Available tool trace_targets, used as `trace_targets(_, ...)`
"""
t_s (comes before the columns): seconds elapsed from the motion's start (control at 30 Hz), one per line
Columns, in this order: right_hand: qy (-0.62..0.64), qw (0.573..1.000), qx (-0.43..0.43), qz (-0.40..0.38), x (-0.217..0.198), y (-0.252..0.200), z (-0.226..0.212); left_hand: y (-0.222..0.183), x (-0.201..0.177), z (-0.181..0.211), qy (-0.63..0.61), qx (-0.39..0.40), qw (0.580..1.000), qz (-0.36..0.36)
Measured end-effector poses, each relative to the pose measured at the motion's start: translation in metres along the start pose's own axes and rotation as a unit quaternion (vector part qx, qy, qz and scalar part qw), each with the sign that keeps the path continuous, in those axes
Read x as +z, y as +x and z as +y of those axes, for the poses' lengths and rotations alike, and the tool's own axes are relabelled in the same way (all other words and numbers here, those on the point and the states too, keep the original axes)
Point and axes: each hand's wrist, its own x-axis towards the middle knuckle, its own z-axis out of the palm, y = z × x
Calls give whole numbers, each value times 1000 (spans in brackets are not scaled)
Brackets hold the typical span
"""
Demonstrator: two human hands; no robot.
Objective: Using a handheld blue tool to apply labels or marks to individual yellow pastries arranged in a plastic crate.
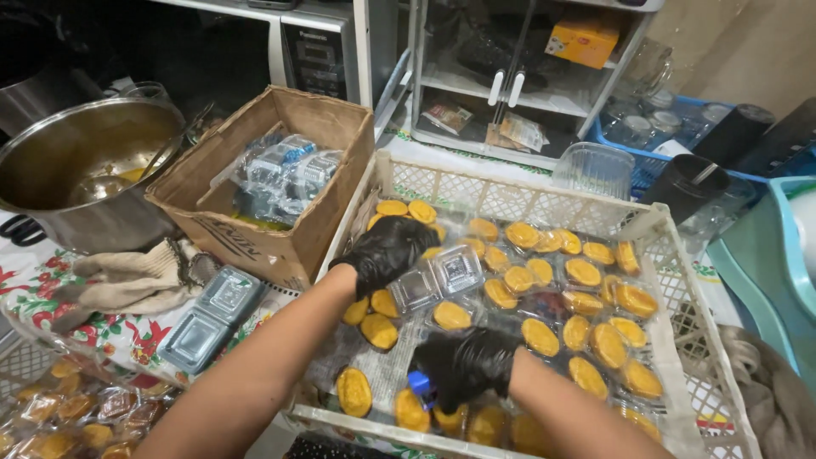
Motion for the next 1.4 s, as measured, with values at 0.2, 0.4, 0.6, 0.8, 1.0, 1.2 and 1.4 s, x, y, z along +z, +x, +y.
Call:
trace_targets(0.2, 148, 978, 1, 150, -66, -41, -9, 18, 6, 3, -477, -100, 873, 19)
trace_targets(0.4, 468, 653, -193, 563, -83, -31, 25, 17, 7, -7, -609, -137, 780, 33)
trace_targets(0.6, 542, 555, 15, 631, -69, -8, 52, 18, -6, -1, -745, -54, 659, -87)
trace_targets(0.8, 527, 544, -22, 653, -76, -16, 41, 12, 2, 18, -719, -73, 690, -30)
trace_targets(1.0, 566, 555, -54, 608, -79, -21, 22, 15, 4, 28, -676, -149, 722, 2)
trace_targets(1.2, -26, 786, 108, 608, -58, -21, 61, 43, 52, -37, -530, -92, 842, 41)
trace_targets(1.4, -26, 794, 197, 574, -50, -9, 64, 43, 73, -57, -454, -91, 885, 36)
